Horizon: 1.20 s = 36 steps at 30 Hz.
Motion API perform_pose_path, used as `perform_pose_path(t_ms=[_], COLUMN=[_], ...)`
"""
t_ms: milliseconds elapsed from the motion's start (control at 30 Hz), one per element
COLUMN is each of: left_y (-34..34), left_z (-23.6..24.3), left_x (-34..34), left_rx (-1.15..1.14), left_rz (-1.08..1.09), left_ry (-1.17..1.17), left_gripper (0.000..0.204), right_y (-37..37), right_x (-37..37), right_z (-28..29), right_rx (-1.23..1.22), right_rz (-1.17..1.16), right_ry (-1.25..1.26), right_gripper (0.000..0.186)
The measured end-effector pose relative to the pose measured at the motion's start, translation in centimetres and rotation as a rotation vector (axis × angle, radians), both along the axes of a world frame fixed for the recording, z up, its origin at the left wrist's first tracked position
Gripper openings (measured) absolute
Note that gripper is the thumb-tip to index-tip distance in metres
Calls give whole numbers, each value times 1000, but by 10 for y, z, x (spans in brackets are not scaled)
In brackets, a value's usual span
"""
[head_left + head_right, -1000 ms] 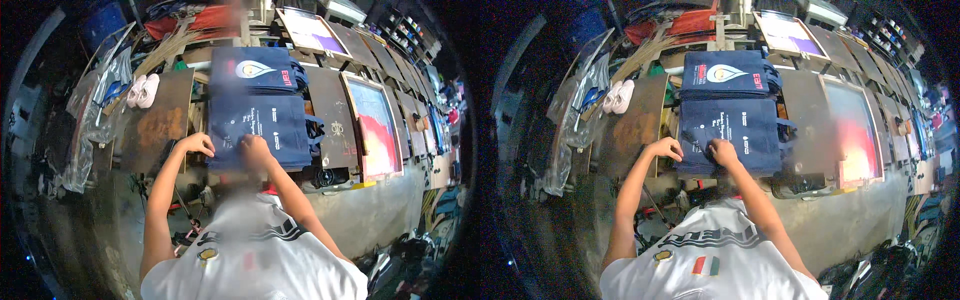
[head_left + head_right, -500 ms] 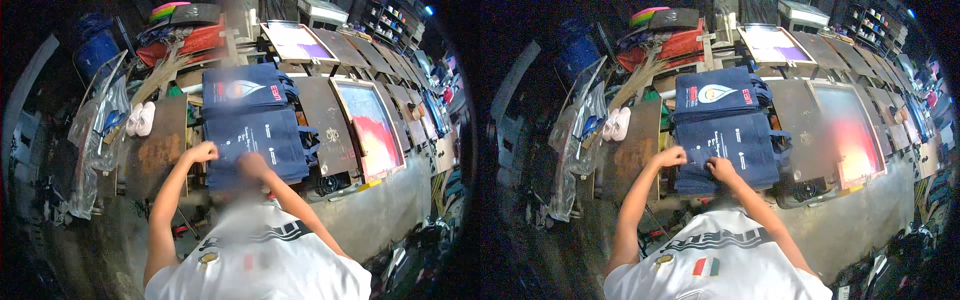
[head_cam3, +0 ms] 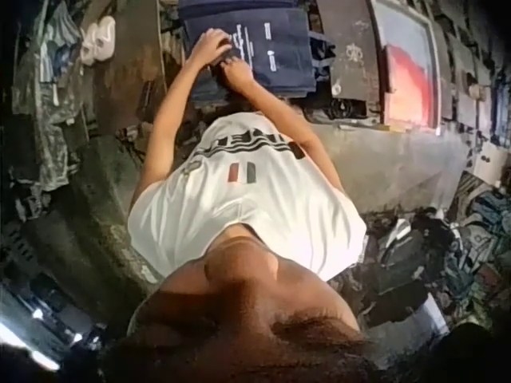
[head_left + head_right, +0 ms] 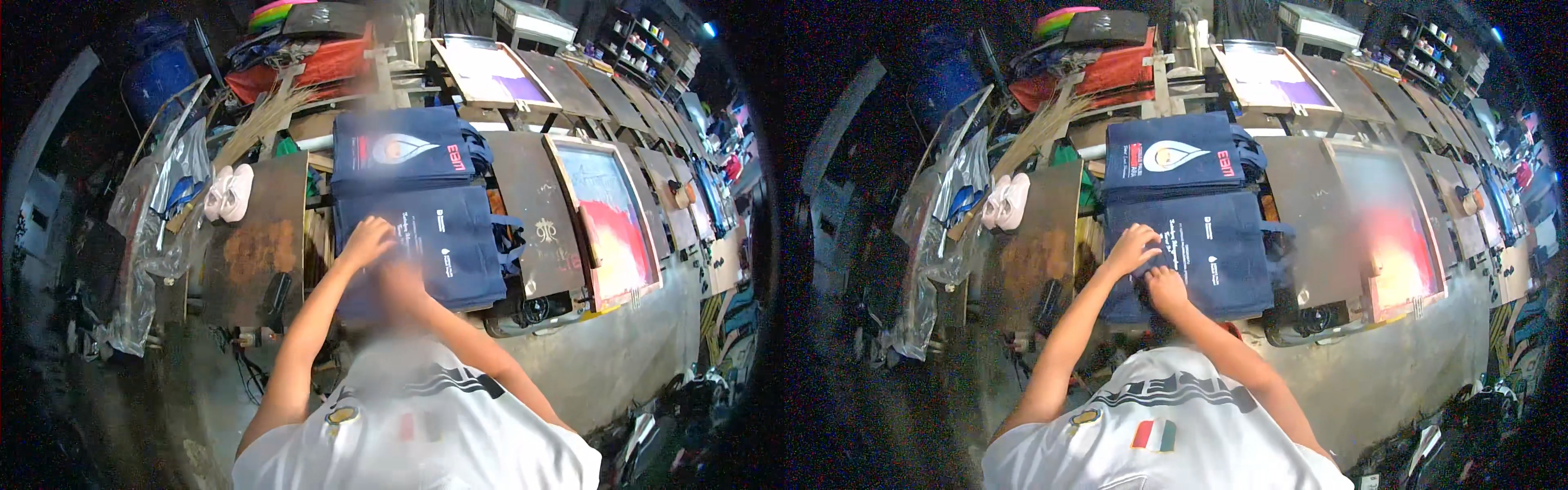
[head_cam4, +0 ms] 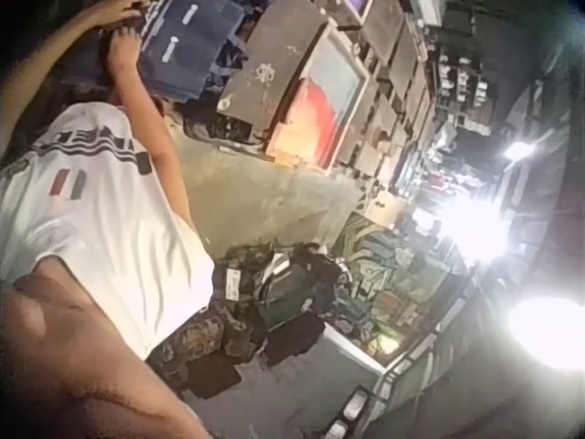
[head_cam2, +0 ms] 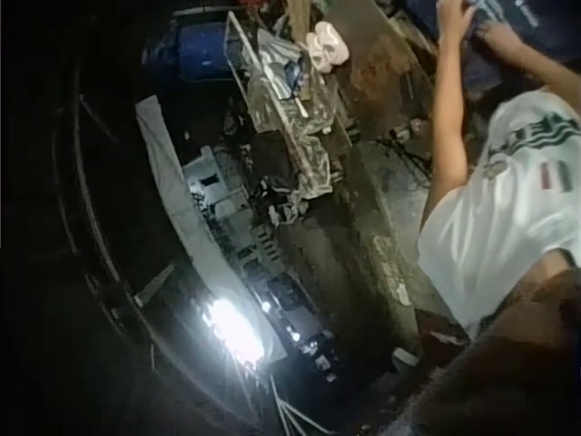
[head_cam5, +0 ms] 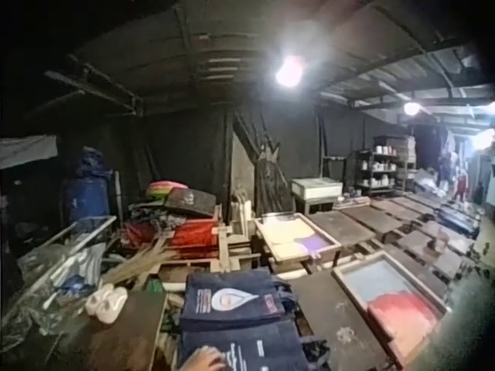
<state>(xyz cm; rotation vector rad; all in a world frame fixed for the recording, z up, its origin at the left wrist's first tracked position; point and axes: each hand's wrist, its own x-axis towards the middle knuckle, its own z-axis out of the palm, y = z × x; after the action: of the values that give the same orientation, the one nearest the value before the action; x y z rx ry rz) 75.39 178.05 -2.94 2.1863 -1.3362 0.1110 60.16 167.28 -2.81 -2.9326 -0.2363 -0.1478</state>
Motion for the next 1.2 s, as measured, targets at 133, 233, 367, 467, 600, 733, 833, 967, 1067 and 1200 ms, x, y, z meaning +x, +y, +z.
perform_pose_path(t_ms=[133,233,367,467,600,733,833,967,1067,1200], left_y=[57,108,140,134,134,132,120,72,33,10], left_z=[19,17,11,25,21,19,17,18,7,-21], left_x=[-19,-33,-38,-44,-46,-38,-25,-7,0,11], left_rx=[49,220,239,240,293,252,196,-43,-129,-17], left_rz=[-68,-225,-119,-118,-156,-194,-127,34,27,-22], left_ry=[307,422,403,441,398,376,448,326,543,414], left_gripper=[29,35,36,35,33,23,17,18,16,16], right_y=[-15,-30,-42,-48,-42,-43,-49,-52,-50,-34], right_x=[19,35,52,58,58,55,54,46,34,-1], right_z=[-5,11,-14,-23,-26,-26,-28,-12,-12,7], right_rx=[107,149,379,364,310,300,307,349,608,445], right_rz=[-19,-11,-79,-10,-30,-11,-1,-48,-148,-67], right_ry=[203,358,189,170,208,245,260,292,143,-330], right_gripper=[15,19,26,26,23,23,25,25,25,13])
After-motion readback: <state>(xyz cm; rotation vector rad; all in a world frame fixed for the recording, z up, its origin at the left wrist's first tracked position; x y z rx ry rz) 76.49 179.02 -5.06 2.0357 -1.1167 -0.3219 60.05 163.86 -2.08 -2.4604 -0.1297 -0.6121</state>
